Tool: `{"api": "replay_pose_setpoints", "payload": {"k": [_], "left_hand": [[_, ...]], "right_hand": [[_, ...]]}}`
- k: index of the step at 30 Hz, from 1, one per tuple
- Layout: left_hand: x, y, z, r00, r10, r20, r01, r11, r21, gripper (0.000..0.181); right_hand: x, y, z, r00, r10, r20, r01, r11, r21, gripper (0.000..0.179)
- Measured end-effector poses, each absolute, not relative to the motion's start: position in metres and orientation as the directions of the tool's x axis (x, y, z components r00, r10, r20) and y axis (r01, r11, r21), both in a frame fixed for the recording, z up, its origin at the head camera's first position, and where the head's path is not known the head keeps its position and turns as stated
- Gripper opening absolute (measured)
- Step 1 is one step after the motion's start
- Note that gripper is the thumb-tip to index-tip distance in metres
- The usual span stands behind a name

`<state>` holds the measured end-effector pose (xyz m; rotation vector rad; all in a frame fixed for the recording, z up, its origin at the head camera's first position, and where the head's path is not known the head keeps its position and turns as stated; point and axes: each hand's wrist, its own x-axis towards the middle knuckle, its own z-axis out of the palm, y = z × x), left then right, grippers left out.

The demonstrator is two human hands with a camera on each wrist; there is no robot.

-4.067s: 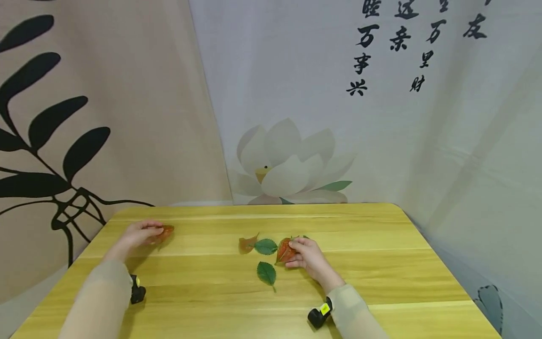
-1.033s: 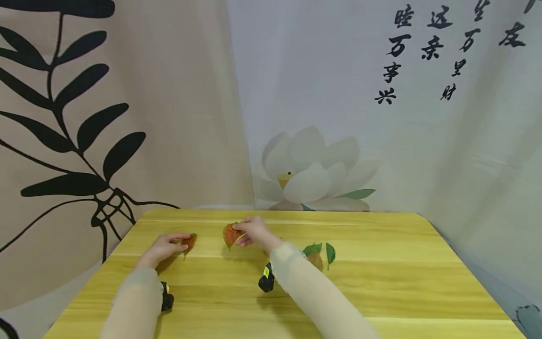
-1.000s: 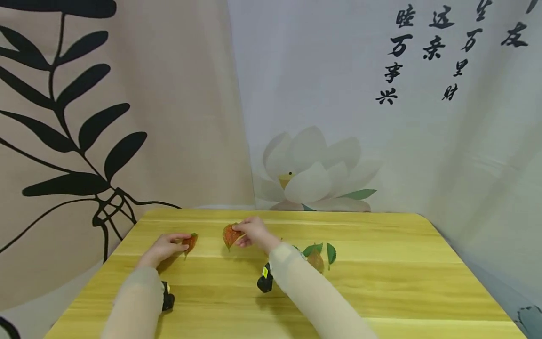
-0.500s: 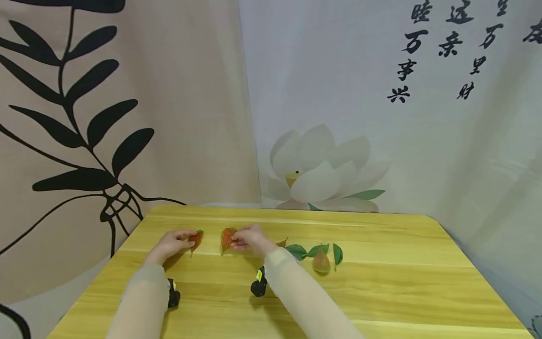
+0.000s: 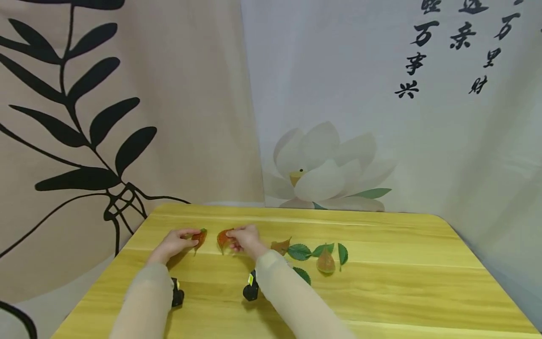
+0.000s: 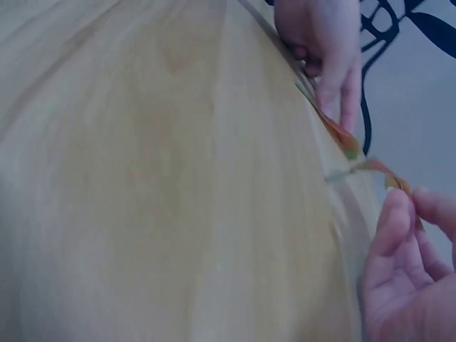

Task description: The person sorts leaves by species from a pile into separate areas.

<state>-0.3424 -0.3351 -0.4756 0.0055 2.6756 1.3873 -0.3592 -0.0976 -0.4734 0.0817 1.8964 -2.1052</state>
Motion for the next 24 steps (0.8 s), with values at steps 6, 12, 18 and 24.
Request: {"api": "replay_pose_setpoints", "payload": {"k": [6,12,18,24], "left_hand": [[-0.342,-0.330,-0.475,-0.992,0.048,-0.119,-0.068,0.590,0.804,0.043],[-0.343,-0.328,-0.474,-0.994,0.031,-0.103,-0.064,0.598,0.799,0.042],[-0.343,-0.330,-0.474,-0.996,0.031,-0.085,-0.049,0.606,0.794,0.042],[-0.344,-0.334,-0.478,-0.996,0.026,-0.080,-0.048,0.600,0.799,0.040]], "right_hand": [[-0.355,-0.113,-0.475,-0.964,-0.129,-0.233,0.245,-0.089,-0.965,0.014],[-0.356,-0.122,-0.475,-0.965,-0.127,-0.230,0.241,-0.078,-0.967,0.012],[-0.358,-0.130,-0.474,-0.961,-0.127,-0.244,0.253,-0.056,-0.966,0.012],[-0.360,-0.140,-0.474,-0.964,-0.122,-0.237,0.244,-0.042,-0.969,0.014]]}}
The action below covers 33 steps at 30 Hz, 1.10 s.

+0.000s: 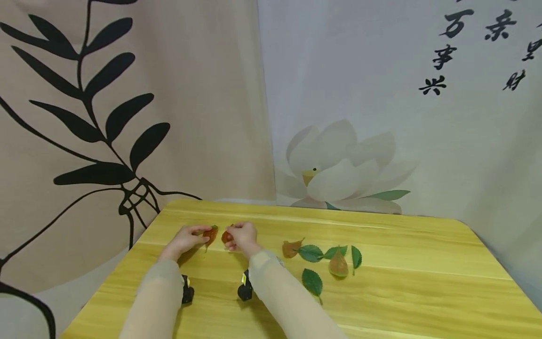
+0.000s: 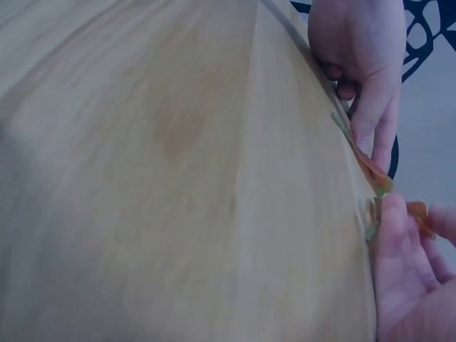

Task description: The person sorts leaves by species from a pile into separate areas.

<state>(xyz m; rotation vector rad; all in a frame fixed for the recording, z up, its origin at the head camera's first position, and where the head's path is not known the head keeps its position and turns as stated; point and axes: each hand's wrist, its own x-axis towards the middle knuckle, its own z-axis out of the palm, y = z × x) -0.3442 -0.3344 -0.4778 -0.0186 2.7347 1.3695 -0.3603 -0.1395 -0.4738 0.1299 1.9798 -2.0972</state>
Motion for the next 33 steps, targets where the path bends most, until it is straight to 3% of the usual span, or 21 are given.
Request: {"api": "replay_pose_setpoints", "payload": {"k": [14,33], "left_hand": [[-0.348,-0.333,-0.473,-0.994,0.039,-0.102,-0.060,0.581,0.811,0.042],[-0.343,-0.342,-0.471,-0.976,0.076,-0.203,-0.148,0.448,0.882,0.051]], "right_hand": [[-0.361,-0.137,-0.466,-0.965,-0.116,-0.236,0.243,-0.050,-0.969,0.018],[-0.359,-0.125,-0.457,-0.969,-0.151,-0.196,0.198,0.002,-0.980,0.015]]}}
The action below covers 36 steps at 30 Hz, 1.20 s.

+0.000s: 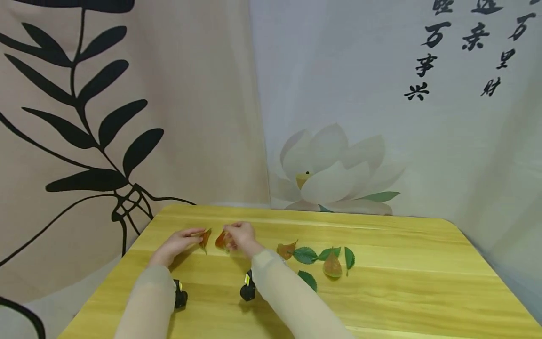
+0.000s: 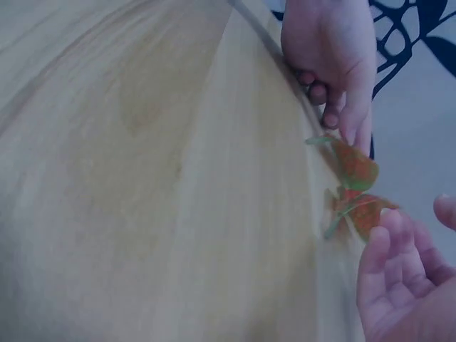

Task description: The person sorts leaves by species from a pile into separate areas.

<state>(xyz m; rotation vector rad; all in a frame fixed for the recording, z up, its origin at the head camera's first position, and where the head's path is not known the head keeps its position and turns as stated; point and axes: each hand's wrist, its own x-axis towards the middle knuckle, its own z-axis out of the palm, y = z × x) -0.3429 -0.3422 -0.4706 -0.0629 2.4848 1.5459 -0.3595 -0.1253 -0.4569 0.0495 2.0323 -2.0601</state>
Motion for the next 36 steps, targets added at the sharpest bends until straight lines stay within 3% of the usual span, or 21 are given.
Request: {"api": "replay_pose_setpoints", "payload": {"k": [10,18,28,36], "left_hand": [[-0.342,-0.342,-0.467,-0.968,0.103,-0.230,-0.159,0.458,0.874,0.058],[-0.333,-0.351,-0.466,-0.964,0.152,-0.217,-0.141,0.396,0.907,0.057],[-0.315,-0.354,-0.446,-0.977,0.142,-0.156,-0.086,0.406,0.910,0.057],[-0.310,-0.298,-0.410,-0.968,0.248,-0.027,0.095,0.466,0.880,0.051]], "right_hand": [[-0.345,-0.083,-0.431,-0.941,-0.336,-0.030,0.017,0.041,-0.999,0.021],[-0.311,0.005,-0.409,-0.904,-0.425,0.050,-0.086,0.067,-0.994,0.026],[-0.275,0.143,-0.414,-0.926,-0.371,0.069,-0.135,0.154,-0.979,0.028],[-0.266,0.191,-0.418,-0.932,-0.353,0.086,-0.176,0.233,-0.956,0.030]]}}
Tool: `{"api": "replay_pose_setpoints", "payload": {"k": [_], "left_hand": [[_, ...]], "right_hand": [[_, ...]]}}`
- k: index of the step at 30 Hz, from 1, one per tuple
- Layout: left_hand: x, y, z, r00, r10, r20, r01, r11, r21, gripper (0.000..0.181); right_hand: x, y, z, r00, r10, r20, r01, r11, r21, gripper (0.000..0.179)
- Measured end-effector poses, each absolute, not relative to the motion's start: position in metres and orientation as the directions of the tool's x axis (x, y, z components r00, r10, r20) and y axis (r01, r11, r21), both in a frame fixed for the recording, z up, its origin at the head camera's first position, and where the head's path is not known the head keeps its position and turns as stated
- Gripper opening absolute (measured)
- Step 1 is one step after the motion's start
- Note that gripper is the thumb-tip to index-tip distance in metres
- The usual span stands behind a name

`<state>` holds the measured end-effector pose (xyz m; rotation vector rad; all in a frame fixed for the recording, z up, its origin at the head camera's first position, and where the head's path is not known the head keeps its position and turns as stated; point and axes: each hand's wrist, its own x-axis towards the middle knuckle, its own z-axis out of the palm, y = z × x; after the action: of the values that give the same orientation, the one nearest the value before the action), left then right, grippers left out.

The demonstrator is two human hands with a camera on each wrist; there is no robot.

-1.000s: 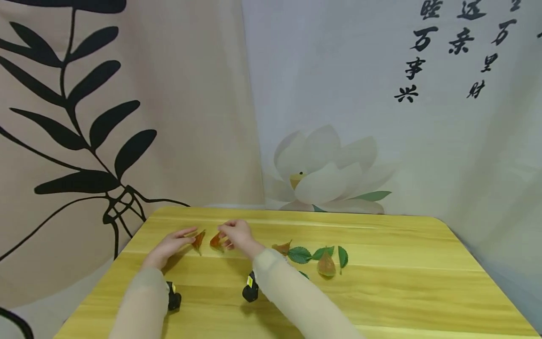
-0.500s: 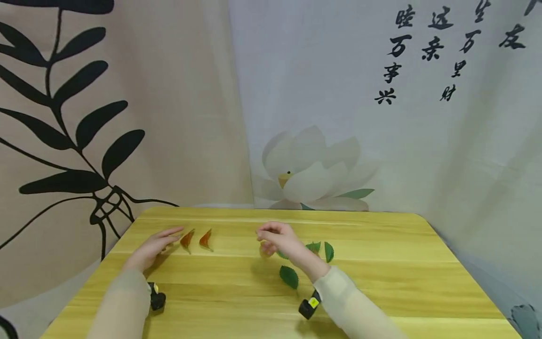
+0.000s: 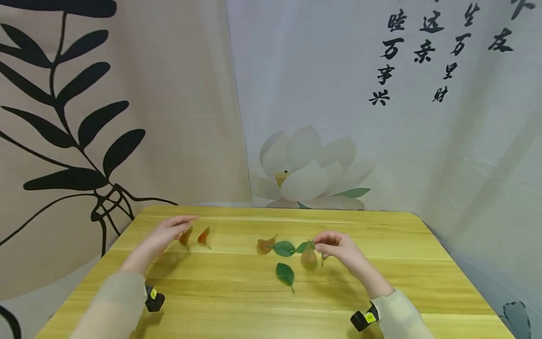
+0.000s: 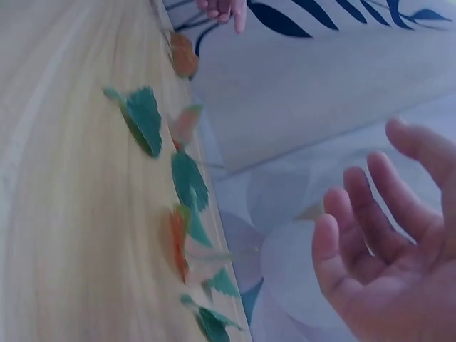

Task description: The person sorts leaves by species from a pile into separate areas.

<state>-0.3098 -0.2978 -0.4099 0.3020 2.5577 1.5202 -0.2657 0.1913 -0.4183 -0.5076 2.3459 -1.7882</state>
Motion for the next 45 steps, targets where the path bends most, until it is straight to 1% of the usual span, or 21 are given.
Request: {"api": "replay_pose_setpoints", "payload": {"k": [4,8,13,15,22,24,29,35,41,45], "left_hand": [[-0.315,-0.254,-0.408,-0.944,0.331,-0.008,0.149,0.447,0.882,0.043],[-0.320,-0.218,-0.418,-0.909,0.415,0.036,0.247,0.469,0.848,0.038],[-0.328,-0.188,-0.435,-0.876,0.471,0.103,0.353,0.482,0.802,0.036],[-0.331,-0.179,-0.441,-0.870,0.482,0.102,0.365,0.492,0.791,0.037],[-0.336,-0.156,-0.449,-0.843,0.538,0.032,0.346,0.494,0.797,0.047],[-0.339,-0.152,-0.451,-0.833,0.552,0.028,0.355,0.496,0.792,0.048],[-0.348,-0.144,-0.458,-0.816,0.577,0.032,0.390,0.508,0.768,0.040],[-0.355,-0.139,-0.465,-0.796,0.605,0.012,0.356,0.453,0.817,0.031],[-0.355,-0.131,-0.465,-0.810,0.586,0.008,0.342,0.461,0.819,0.029],[-0.354,-0.129,-0.466,-0.832,0.555,0.013,0.344,0.497,0.797,0.017]], "right_hand": [[-0.269,0.198,-0.423,-0.917,-0.386,0.101,-0.224,0.288,-0.931,0.036],[-0.275,0.200,-0.431,-0.897,-0.435,0.075,-0.241,0.342,-0.908,0.042],[-0.281,0.202,-0.450,-0.865,-0.499,0.048,-0.278,0.397,-0.875,0.049],[-0.282,0.203,-0.457,-0.857,-0.513,0.048,-0.290,0.403,-0.868,0.051],[-0.285,0.201,-0.474,-0.835,-0.550,0.020,-0.295,0.417,-0.860,0.054],[-0.285,0.200,-0.475,-0.834,-0.552,0.014,-0.293,0.422,-0.858,0.053],[-0.286,0.196,-0.476,-0.842,-0.539,0.024,-0.309,0.444,-0.841,0.047],[-0.287,0.194,-0.476,-0.855,-0.517,0.037,-0.313,0.458,-0.832,0.043],[-0.285,0.196,-0.476,-0.875,-0.481,0.056,-0.312,0.473,-0.824,0.040],[-0.283,0.195,-0.476,-0.883,-0.462,0.083,-0.329,0.482,-0.812,0.036]]}}
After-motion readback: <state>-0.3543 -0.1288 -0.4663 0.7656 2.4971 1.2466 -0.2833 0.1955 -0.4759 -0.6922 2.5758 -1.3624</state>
